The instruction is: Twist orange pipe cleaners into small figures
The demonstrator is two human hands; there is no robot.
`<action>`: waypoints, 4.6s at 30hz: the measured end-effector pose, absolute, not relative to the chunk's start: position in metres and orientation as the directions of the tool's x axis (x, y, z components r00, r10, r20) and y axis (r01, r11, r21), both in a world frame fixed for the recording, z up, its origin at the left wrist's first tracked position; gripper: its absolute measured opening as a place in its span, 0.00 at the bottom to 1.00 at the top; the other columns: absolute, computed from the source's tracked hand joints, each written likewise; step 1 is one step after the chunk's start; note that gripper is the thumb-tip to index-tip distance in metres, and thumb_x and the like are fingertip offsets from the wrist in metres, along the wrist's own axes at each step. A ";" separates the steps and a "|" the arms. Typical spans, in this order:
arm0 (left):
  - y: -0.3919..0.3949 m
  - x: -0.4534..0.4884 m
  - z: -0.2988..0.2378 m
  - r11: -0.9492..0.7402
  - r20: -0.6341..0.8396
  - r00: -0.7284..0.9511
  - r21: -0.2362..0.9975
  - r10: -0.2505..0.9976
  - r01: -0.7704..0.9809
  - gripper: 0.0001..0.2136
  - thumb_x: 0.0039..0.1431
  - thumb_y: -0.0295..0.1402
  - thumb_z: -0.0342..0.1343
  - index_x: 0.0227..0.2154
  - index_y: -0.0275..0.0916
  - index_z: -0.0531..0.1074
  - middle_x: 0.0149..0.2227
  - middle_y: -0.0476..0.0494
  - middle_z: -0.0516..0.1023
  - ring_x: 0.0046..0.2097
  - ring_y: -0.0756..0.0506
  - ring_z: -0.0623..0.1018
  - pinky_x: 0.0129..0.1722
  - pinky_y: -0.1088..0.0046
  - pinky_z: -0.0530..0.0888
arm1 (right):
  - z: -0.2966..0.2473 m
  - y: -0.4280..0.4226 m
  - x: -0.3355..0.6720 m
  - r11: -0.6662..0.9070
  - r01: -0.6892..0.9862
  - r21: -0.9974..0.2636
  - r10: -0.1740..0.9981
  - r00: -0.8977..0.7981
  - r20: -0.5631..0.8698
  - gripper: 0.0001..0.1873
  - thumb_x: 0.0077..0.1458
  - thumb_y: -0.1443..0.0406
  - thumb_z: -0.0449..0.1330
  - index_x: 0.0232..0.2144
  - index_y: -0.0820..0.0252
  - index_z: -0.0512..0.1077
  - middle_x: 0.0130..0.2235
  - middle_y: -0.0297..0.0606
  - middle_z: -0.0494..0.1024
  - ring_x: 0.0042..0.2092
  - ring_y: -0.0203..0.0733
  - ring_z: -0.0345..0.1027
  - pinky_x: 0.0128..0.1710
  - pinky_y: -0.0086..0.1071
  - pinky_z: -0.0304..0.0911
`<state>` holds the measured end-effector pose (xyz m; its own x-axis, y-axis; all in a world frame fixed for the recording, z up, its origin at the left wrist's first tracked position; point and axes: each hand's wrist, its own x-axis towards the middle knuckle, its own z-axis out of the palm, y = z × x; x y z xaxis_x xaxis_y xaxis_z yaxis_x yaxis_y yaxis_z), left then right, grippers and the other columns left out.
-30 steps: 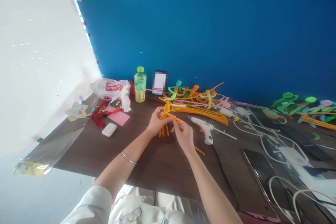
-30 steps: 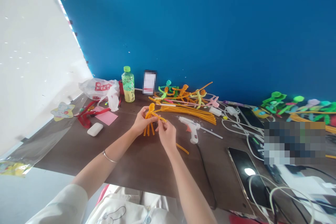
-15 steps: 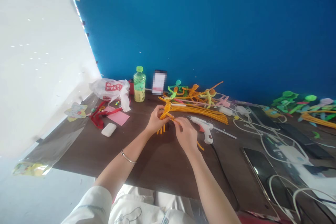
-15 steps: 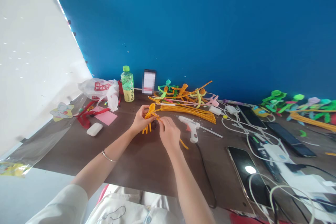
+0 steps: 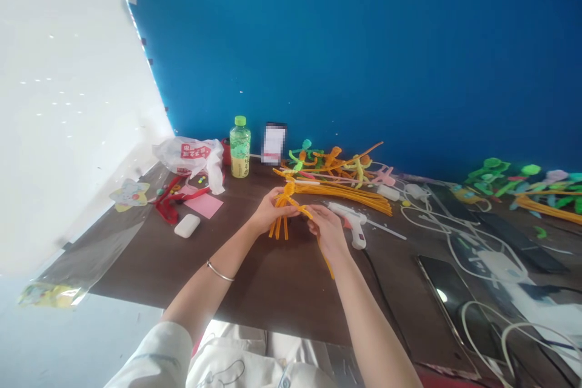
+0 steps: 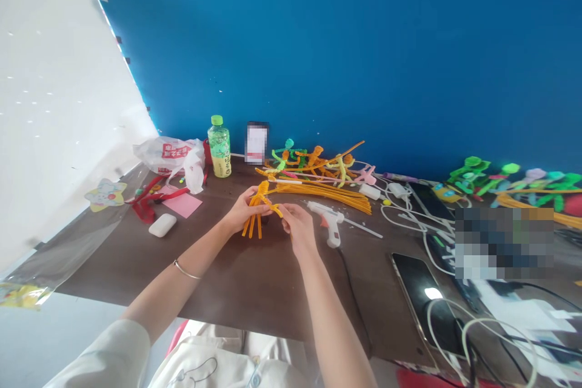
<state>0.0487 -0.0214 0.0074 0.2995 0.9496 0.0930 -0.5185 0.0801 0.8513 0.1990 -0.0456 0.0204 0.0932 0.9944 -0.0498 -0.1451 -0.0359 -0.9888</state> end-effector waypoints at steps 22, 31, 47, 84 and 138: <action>-0.024 0.060 0.003 -0.248 0.232 -0.095 0.937 0.968 -0.248 0.20 0.44 0.31 0.61 0.39 0.40 0.59 0.33 0.45 0.75 0.37 0.45 0.77 0.39 0.66 0.72 | 0.011 -0.060 0.184 0.335 0.820 -0.463 0.870 -0.080 0.487 0.11 0.52 0.63 0.51 0.31 0.58 0.73 0.30 0.38 0.77 0.30 0.41 0.70 0.28 0.30 0.61; -0.022 0.059 0.002 -0.315 0.301 -0.116 0.940 0.947 -0.129 0.20 0.42 0.30 0.62 0.38 0.40 0.60 0.33 0.46 0.74 0.39 0.46 0.76 0.41 0.68 0.71 | 0.010 -0.058 0.189 0.429 0.866 -0.257 0.745 -0.178 0.643 0.12 0.57 0.65 0.48 0.35 0.58 0.72 0.40 0.40 0.75 0.38 0.38 0.70 0.30 0.26 0.60; -0.023 0.057 0.004 -0.057 0.148 0.134 0.851 0.980 -0.521 0.25 0.38 0.32 0.65 0.40 0.39 0.59 0.31 0.50 0.75 0.34 0.47 0.77 0.41 0.61 0.74 | 0.019 -0.045 0.196 -0.076 -0.241 -0.967 0.985 0.132 -0.110 0.14 0.37 0.58 0.65 0.26 0.62 0.70 0.25 0.34 0.74 0.16 0.25 0.52 0.14 0.24 0.42; -0.023 0.062 -0.001 -0.259 0.235 -0.143 0.948 0.961 -0.184 0.24 0.43 0.29 0.61 0.43 0.43 0.58 0.30 0.49 0.75 0.34 0.46 0.77 0.37 0.68 0.72 | 0.009 -0.063 0.183 0.340 0.898 -0.278 0.816 -0.134 0.563 0.13 0.56 0.66 0.48 0.34 0.57 0.73 0.36 0.41 0.76 0.34 0.40 0.69 0.30 0.29 0.56; -0.025 0.060 0.007 -0.234 0.240 -0.014 0.928 0.971 -0.291 0.23 0.40 0.30 0.64 0.39 0.40 0.60 0.29 0.50 0.74 0.30 0.49 0.76 0.34 0.70 0.73 | 0.013 -0.051 0.192 0.252 0.316 -0.915 0.932 0.175 0.317 0.10 0.50 0.58 0.56 0.29 0.59 0.70 0.28 0.38 0.74 0.31 0.40 0.68 0.34 0.35 0.64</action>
<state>0.0601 -0.0250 0.0071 -0.0137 0.9706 0.2402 -0.2906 -0.2338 0.9279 0.1918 -0.0509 0.0131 0.1750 0.9321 0.3172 0.3159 0.2519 -0.9147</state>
